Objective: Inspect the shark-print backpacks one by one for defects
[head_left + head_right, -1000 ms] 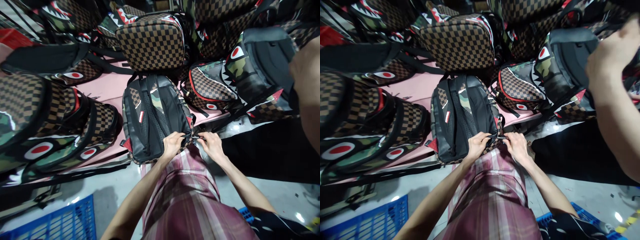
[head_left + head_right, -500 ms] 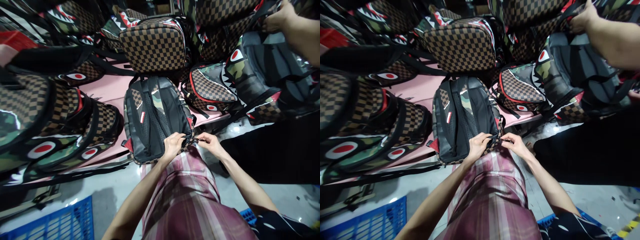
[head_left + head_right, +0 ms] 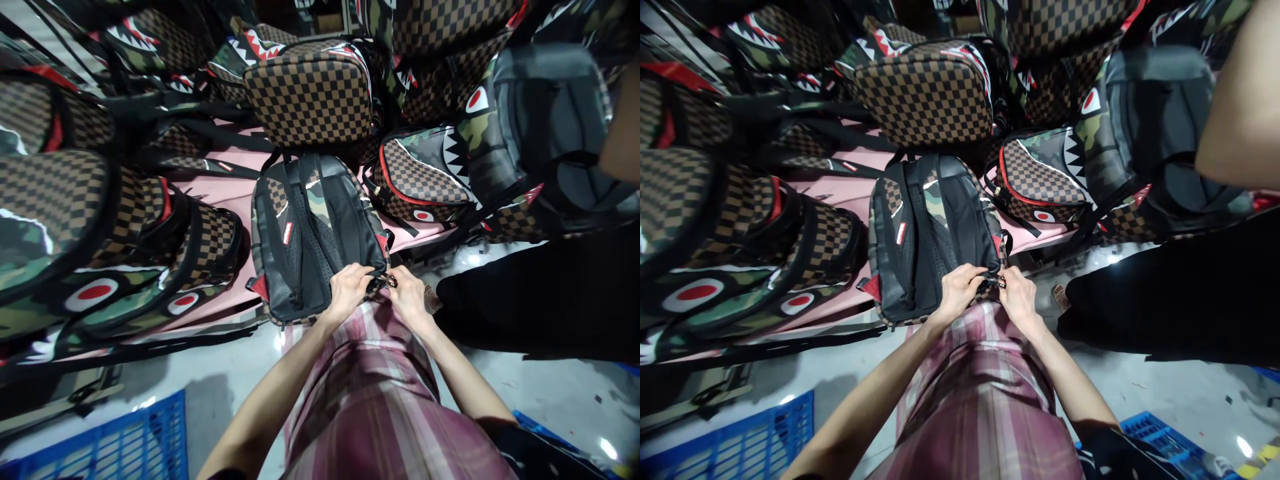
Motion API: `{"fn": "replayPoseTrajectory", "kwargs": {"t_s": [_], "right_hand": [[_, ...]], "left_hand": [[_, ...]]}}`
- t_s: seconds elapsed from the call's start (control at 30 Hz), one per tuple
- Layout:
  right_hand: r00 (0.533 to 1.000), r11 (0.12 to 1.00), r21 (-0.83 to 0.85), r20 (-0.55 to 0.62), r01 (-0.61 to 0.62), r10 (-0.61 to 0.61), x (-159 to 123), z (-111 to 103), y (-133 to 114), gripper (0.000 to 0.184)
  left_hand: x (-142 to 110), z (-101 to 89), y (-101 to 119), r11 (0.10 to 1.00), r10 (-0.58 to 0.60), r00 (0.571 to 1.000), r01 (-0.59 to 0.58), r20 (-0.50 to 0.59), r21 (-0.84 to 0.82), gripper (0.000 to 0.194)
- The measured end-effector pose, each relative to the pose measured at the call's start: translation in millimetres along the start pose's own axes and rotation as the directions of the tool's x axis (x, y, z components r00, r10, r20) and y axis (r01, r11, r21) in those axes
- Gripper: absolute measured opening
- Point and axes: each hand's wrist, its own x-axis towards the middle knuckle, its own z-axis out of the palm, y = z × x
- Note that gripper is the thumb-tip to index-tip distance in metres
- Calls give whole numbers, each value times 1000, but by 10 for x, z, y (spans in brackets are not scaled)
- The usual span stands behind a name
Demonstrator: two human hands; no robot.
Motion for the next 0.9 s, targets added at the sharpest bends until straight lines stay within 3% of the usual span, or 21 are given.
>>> {"fn": "replayPoseTrajectory", "kwargs": {"t_s": [0.07,0.17,0.23,0.3,0.4,0.47,0.6,0.73,0.9], "right_hand": [[995,988,154,94,-25,10,40,-52,68,6],[980,925,363,194,-113,44,40,-154,257,27],[974,920,347,190,-183,122,-10,-221,399,35],[964,929,273,158,-249,211,-84,-275,499,32],[958,953,116,96,-282,271,-195,-317,525,36],[961,961,58,75,-269,265,-244,-314,490,45],[993,994,41,50,-106,104,-254,-241,447,25],[999,994,109,-24,-24,27,-203,-142,470,16],[1000,984,179,-26,-4,9,-185,-63,495,16]], "left_hand": [[-11,-6,-12,1000,3,1000,-3,8,2,18],[-11,-62,-16,1000,24,998,-24,53,-1,18],[19,-127,14,997,73,992,-72,103,-12,22],[81,-193,80,989,143,976,-145,166,3,32],[216,-245,229,963,218,936,-253,277,96,33],[301,-242,332,940,223,912,-295,343,174,23],[388,-217,474,916,168,891,-299,423,267,15],[387,-205,526,915,104,889,-261,446,307,16],[361,-163,538,899,90,895,-262,436,351,16]]}}
